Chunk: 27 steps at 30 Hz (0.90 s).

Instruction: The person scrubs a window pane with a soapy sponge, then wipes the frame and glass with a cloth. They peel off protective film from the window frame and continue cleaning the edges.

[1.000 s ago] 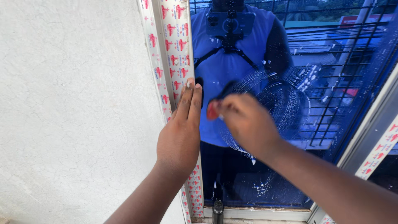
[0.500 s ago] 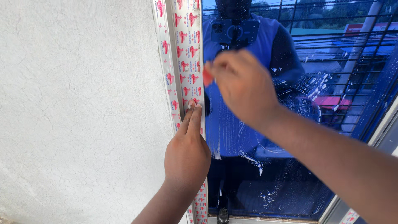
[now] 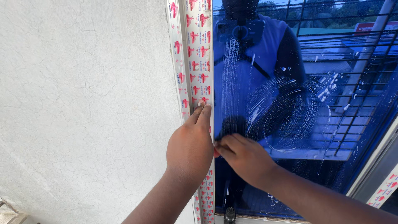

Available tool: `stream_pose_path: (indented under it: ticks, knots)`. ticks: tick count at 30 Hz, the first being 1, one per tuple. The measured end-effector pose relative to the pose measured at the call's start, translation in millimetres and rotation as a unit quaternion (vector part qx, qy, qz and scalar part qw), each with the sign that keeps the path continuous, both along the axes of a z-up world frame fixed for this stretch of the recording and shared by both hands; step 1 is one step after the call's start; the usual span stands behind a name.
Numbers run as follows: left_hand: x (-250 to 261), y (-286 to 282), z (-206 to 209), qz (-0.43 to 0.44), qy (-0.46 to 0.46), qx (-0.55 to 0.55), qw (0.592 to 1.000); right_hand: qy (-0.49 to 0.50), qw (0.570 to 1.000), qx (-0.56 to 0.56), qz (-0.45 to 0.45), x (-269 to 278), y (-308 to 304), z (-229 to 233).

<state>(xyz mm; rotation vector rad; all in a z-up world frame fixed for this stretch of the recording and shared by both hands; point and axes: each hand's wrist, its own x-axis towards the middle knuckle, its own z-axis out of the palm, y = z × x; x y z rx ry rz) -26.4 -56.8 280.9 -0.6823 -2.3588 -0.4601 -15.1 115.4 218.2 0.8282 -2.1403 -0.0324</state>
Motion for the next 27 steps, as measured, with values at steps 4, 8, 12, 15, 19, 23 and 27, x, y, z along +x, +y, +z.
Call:
stream_pose_path:
  ticks: [4,8,12,15,19,23,27]
  knots:
    - [1,0,2,-0.003,0.0,0.032,0.999,0.114,0.992,-0.061,0.002,-10,8,74]
    - [4,3,4,0.001,-0.028,0.035,0.999,0.262,0.961,-0.087,0.024,-26,12,162]
    - [6,3,6,-0.002,-0.02,0.04,0.999,0.22,0.969,-0.109,0.027,-23,7,150]
    - [5,-1,7,-0.009,-0.03,0.028,0.999,0.111,0.99,-0.087,0.008,-8,-2,83]
    - [6,0,7,-0.014,-0.039,0.006,0.999,-0.039,0.988,-0.149,0.015,0,-6,38]
    - [4,3,4,-0.031,0.025,0.047,0.998,0.052,0.997,-0.055,0.002,-5,3,76]
    - [-8,9,31,-0.072,0.197,0.099,0.973,0.209,0.974,-0.086,0.014,-19,11,172]
